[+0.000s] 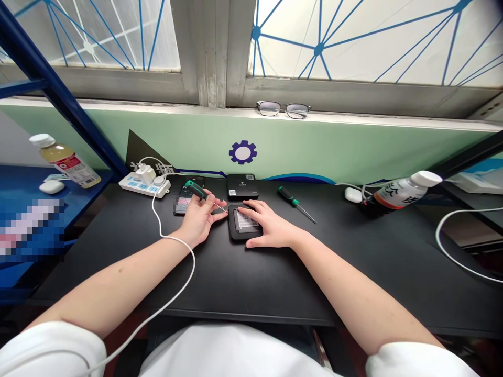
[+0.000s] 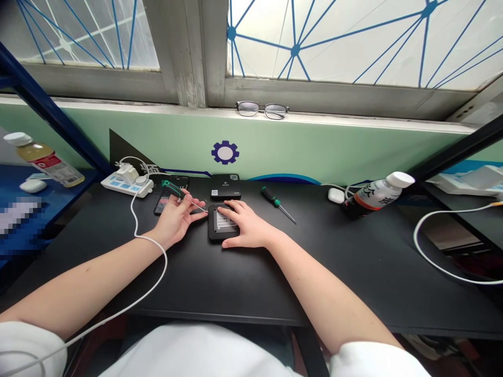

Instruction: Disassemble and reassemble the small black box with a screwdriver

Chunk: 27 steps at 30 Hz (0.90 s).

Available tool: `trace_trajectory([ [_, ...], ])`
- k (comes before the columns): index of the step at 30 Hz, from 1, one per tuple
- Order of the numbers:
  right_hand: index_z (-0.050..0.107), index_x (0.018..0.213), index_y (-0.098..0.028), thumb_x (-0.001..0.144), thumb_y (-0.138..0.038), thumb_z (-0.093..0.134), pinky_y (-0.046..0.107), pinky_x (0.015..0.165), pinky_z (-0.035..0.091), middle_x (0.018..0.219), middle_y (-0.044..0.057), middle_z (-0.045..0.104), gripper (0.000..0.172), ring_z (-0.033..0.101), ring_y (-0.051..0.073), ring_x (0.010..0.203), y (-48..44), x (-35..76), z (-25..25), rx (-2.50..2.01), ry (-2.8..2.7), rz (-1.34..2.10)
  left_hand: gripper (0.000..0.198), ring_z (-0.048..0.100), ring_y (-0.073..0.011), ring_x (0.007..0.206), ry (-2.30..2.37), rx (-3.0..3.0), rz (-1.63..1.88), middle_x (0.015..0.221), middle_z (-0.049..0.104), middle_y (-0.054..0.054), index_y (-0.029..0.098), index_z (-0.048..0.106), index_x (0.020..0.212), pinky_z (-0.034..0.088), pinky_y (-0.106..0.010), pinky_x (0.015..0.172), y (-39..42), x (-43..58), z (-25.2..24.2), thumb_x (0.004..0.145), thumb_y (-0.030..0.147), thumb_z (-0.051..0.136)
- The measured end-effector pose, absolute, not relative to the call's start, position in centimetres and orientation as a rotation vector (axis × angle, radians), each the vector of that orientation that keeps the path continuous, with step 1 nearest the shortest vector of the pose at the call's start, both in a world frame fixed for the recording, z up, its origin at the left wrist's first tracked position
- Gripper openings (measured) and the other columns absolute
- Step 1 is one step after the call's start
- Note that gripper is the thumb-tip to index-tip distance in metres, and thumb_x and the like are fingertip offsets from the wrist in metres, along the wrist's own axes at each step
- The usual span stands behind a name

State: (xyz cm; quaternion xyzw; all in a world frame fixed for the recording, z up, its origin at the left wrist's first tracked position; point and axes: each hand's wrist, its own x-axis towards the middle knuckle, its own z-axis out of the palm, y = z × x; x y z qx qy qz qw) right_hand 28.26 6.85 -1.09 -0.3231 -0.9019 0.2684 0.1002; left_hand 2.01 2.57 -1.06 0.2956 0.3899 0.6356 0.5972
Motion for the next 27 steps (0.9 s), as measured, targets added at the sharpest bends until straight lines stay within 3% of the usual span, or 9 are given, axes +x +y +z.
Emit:
trace_trajectory([
  [7, 0.044, 0.167, -0.029, 0.079, -0.06, 0.089, 0.072, 0.13, 0.034, 0.177, 0.019, 0.032, 0.103, 0.026, 0.045, 0.165, 6.69, 28.22, -0.96, -0.95, -2.648, 0.799, 0.06, 0.077, -0.0218, 0.095, 0.884, 0.689, 1.431, 0.086, 0.072, 0.006, 0.028, 0.055, 0.107, 0.059, -0.059, 0.101, 2.53, 2.16, -1.1, 0.073, 0.049, 0.101],
  [27, 0.044, 0.167, -0.028, 0.079, -0.064, 0.088, 0.069, 0.132, 0.034, 0.177, 0.019, 0.033, 0.104, 0.026, 0.043, 0.165, 6.61, 28.25, -0.88, -0.974, -2.645, 0.772, 0.059, 0.076, -0.0217, 0.098, 0.875, 0.671, 1.474, 0.088, 0.073, 0.005, 0.028, 0.057, 0.105, 0.059, -0.059, 0.102, 3.21, 1.95, -1.54, 0.073, 0.049, 0.101],
])
